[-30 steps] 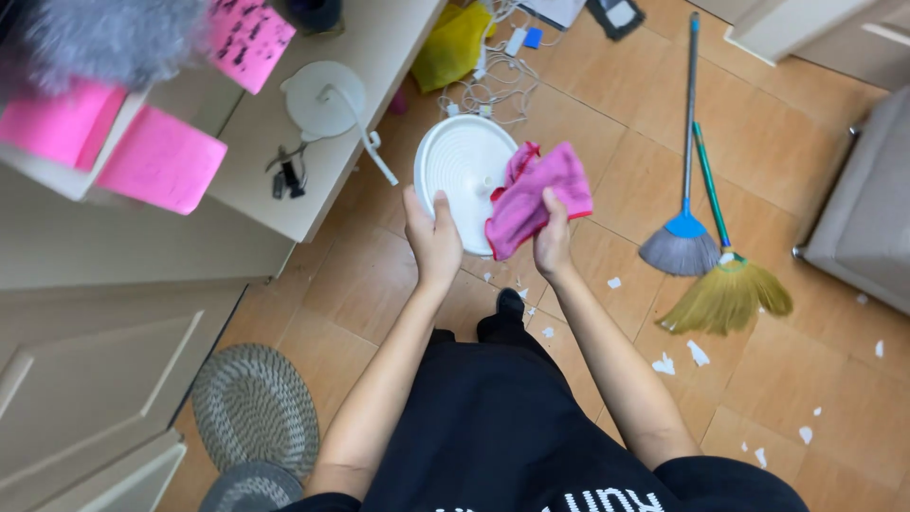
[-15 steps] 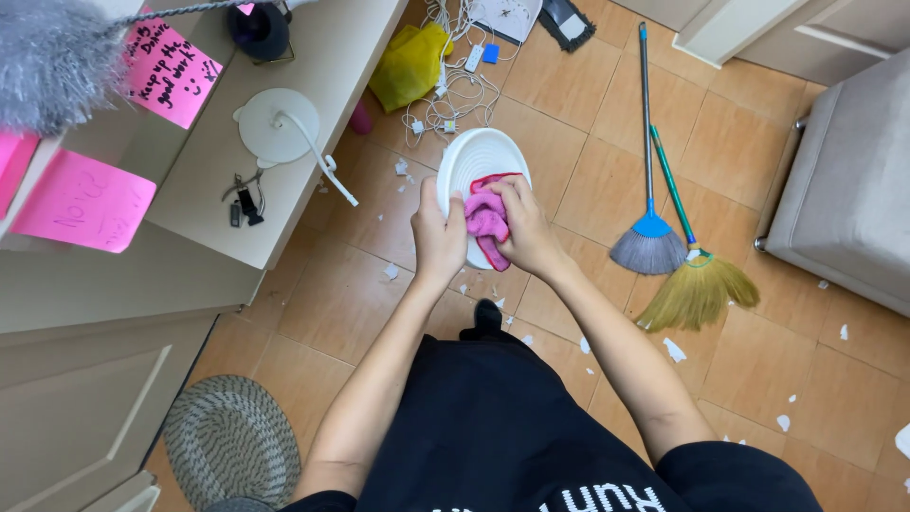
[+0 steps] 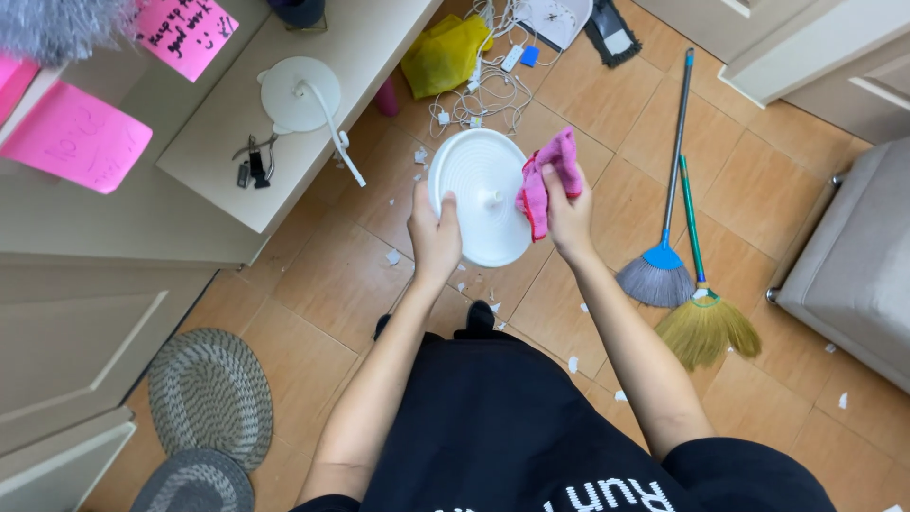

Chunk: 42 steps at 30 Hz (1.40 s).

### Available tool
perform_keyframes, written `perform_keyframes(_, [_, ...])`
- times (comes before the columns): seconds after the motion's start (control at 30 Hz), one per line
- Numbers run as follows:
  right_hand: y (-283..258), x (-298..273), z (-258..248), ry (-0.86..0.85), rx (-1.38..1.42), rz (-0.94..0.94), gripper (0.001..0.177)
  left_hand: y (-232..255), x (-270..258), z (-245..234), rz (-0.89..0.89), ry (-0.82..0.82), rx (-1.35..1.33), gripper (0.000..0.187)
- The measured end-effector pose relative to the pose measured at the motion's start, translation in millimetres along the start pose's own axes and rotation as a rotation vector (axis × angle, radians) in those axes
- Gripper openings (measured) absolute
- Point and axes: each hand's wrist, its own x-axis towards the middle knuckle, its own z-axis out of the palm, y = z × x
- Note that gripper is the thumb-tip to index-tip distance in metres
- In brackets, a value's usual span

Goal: The person wipes a white lamp base with a pink cloth, then places it on a white shelf. They proceed to wipe the shelf surface and a power strip with the cloth. Finally, the person uses a long-handled duster to clean the floor area beneath the shelf.

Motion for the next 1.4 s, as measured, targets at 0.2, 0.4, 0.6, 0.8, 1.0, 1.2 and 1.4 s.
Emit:
perform_keyframes(0.2, [26,4,-8,0.016,0.15,0.147,0.027,-6,1,4,0.038,0.07,-0.031,0.018])
perform_keyframes(0.4, [60,-1,-32,0.172,0.242,0.148,0.035,4,1,14,-0.031,0.054,-0.061,0.022])
perform_keyframes(0.6, [-39,-20,18,-0.411,0.087,-0.064,0.049,2,1,11,0.011,0.106,-0.058,0.024])
perform_keyframes(0.8, [-5,-24,51,-0.349,0.219,0.002,0.057,3,-3,-29,-0.017,0.153,-0.027,0.028])
perform_keyframes(1.0, [65,-31,78,-0.238,0.214,0.108,0.032,3,-5,-70,-0.025,0.184,0.003,0.028])
perform_keyframes(1.2, [41,-50,132,-0.299,0.225,0.121,0.027,-2,-6,-110,0.025,0.193,0.046,0.028])
perform_keyframes(1.4, [-21,-73,186,-0.558,0.009,-0.048,0.05,3,-16,-147,0.115,0.226,0.173,0.023])
